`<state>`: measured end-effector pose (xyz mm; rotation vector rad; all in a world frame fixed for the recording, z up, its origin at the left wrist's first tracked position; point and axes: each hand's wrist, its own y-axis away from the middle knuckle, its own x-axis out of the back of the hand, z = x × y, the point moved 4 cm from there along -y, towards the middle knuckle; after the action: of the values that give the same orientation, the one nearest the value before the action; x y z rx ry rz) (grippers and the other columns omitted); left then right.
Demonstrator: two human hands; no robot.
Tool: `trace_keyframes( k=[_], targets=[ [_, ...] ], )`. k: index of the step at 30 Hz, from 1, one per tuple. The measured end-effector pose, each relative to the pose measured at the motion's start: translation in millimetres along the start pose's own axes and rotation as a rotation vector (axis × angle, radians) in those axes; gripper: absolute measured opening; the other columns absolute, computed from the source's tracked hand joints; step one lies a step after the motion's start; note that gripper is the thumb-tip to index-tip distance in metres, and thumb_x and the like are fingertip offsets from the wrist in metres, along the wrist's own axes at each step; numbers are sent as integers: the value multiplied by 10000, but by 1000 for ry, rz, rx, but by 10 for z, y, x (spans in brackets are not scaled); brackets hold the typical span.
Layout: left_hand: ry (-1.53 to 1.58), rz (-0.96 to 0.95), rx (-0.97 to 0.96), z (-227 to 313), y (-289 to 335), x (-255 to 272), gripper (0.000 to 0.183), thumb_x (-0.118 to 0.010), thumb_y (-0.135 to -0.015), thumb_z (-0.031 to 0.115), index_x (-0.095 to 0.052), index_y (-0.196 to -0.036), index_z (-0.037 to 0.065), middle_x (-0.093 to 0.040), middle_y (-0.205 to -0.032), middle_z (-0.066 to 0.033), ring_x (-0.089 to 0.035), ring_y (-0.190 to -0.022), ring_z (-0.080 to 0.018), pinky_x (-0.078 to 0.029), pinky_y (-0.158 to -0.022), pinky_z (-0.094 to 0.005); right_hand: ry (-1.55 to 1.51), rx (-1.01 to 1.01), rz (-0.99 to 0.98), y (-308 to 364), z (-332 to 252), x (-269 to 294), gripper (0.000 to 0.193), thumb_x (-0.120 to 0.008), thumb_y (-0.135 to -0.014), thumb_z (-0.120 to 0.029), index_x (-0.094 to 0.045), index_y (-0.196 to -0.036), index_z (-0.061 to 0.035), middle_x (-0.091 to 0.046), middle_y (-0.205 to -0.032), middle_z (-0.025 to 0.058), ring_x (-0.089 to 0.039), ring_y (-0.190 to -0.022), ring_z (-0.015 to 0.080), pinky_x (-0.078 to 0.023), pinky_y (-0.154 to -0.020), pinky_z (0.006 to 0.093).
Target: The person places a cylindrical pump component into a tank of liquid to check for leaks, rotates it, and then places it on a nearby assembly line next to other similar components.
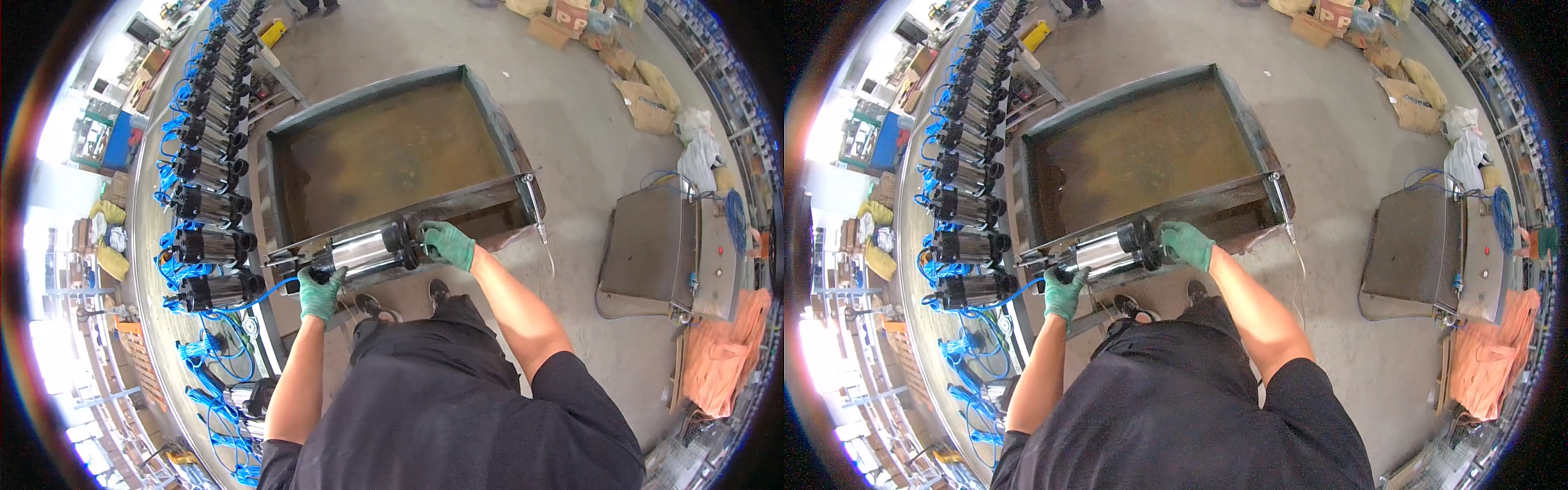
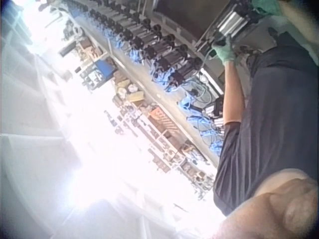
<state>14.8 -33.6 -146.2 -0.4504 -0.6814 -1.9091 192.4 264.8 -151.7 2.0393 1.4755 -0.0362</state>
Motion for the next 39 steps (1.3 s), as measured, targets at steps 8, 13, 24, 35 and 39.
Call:
trace_keyframes(
  k=[8,13,24,35,39],
  targets=[
    [39,6,-4,-21,43,-22,841,-943,-799,344,-428,-1346,-32,-624,-1234,-119,-575,-1093,-208,-490,-1005,-333,139,123,38,48,-113,80,142,-561,-1003,-219,-622,-926,-116,-555,-691,-45,-487,-578,40,-368,-507,220],
    [125,-4,-11,-48,40,-59,838,-946,-797,293,-421,-1366,-27,-625,-1200,-122,-577,-1059,-207,-495,-979,-338,-50,-24,9,-49,60,58,143,-554,-1003,-172,-672,-1027,-96,-627,-754,-37,-563,-622,67,-442,-525,228],
    [-71,-28,66,-173,3,66,794,-879,-873,370,-434,-1376,-53,-645,-1179,-125,-598,-1040,-219,-493,-975,-354,138,242,156,635,-322,868,146,-586,-971,-201,-680,-939,-94,-583,-729,-50,-531,-639,44,-415,-548,212],
    [-43,-102,271,116,124,105,568,-760,-983,335,-420,-1380,115,-534,-1288,-53,-591,-1167,-194,-611,-800,-369,-140,215,398,1507,450,1415,155,-573,-909,-190,-623,-981,-63,-547,-769,-33,-504,-694,71,-431,-621,263],
    [-20,-127,249,129,107,89,611,-751,-990,339,-398,-1431,109,-516,-1342,-70,-588,-1167,-200,-620,-811,-373,-134,351,610,1565,533,1537,139,-586,-932,-173,-602,-980,-43,-554,-792,5,-514,-726,105,-451,-661,291]
  ],
)
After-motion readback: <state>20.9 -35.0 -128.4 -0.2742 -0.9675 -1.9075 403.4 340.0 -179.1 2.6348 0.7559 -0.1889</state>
